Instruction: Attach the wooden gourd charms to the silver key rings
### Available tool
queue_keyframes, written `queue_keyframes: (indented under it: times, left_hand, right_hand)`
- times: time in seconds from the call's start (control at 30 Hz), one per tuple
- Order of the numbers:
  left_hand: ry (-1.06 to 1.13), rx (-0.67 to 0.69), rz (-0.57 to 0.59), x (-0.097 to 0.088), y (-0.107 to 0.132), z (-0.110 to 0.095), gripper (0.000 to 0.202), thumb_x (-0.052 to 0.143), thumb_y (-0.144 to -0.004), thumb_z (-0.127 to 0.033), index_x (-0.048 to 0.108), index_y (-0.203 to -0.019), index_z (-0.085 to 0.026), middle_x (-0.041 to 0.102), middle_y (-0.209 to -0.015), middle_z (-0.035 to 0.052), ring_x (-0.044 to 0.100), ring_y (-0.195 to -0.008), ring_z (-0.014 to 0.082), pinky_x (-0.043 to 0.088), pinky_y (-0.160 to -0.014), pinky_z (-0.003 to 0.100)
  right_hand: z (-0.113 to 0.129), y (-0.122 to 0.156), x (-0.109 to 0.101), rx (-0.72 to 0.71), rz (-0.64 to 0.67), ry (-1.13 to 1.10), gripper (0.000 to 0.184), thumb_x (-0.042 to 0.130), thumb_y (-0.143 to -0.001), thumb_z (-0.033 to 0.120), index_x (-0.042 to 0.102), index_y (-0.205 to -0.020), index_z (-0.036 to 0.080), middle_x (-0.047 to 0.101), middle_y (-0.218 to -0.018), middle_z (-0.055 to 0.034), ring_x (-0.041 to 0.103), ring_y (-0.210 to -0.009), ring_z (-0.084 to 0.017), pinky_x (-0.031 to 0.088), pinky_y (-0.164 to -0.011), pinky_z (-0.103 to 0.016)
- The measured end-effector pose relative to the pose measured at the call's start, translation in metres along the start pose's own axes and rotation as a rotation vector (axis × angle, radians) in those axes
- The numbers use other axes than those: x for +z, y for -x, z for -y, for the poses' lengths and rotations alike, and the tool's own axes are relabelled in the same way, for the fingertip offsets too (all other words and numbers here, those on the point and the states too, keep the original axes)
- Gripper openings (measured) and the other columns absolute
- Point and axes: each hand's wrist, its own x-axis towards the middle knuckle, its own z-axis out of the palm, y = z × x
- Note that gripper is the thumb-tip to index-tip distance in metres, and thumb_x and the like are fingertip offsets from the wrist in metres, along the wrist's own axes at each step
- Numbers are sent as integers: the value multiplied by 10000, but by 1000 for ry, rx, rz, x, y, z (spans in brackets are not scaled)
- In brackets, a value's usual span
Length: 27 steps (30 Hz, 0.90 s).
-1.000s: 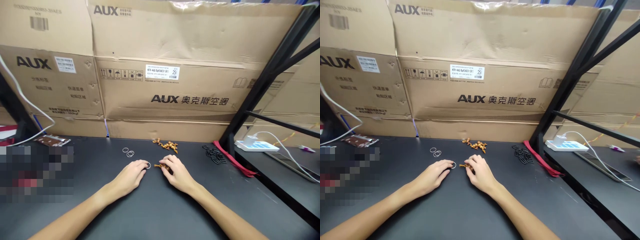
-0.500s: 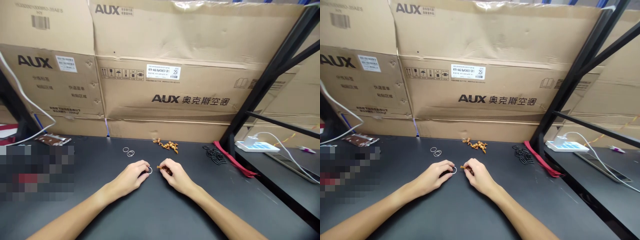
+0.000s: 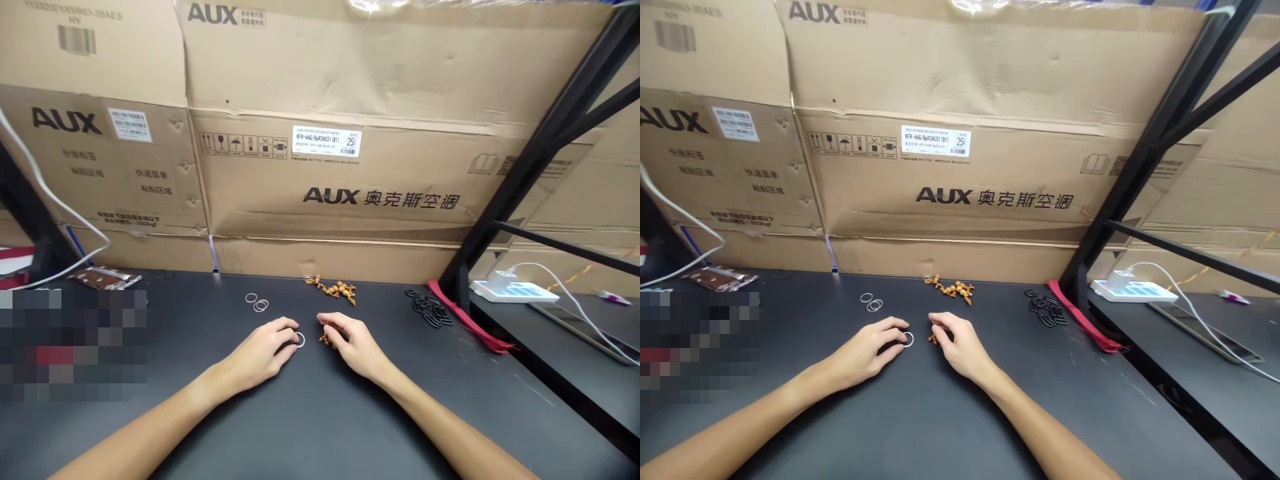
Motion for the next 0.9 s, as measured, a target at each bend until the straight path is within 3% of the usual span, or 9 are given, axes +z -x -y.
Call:
queue_keyframes:
  times: [0.13,0.27,0.43,0.7,0.9]
  left_hand:
    - [-38,4,-23,0,0,0,180,482,-920,-210,640,-1005,-226,573,-1141,55,572,-1022,188,462,-921,328]
    - [-74,27,-22,-1,-1,-1,173,481,-926,-220,647,-977,-220,604,-997,50,560,-925,184,451,-863,335]
    - [-83,30,-24,-2,-2,-2,155,498,-923,-247,647,-938,-209,638,-935,38,555,-907,188,426,-834,336]
    - [-70,2,-48,0,-2,0,150,576,-882,-335,637,-908,-200,657,-945,43,576,-897,196,418,-820,342]
    - [-97,11,-6,1,-3,-2,113,533,-917,-271,621,-903,-202,663,-953,29,578,-903,190,409,-804,332]
  right_hand:
    - [1,0,-5,-67,-132,206,261,457,-866,229,587,-1089,197,630,-1026,-79,603,-845,-189,507,-787,-356]
    - [1,1,-9,-15,-189,343,209,492,-761,174,585,-947,202,621,-906,-48,572,-787,-182,485,-709,-322]
    - [7,3,-12,76,-115,482,73,592,-754,265,591,-808,217,627,-744,-8,561,-710,-177,452,-671,-311]
    - [6,5,-5,-134,55,461,85,549,-854,225,631,-860,204,621,-847,-47,542,-804,-191,463,-742,-332]
    - [7,7,-2,-220,129,341,126,504,-904,194,623,-943,212,614,-905,-45,538,-857,-178,462,-784,-320]
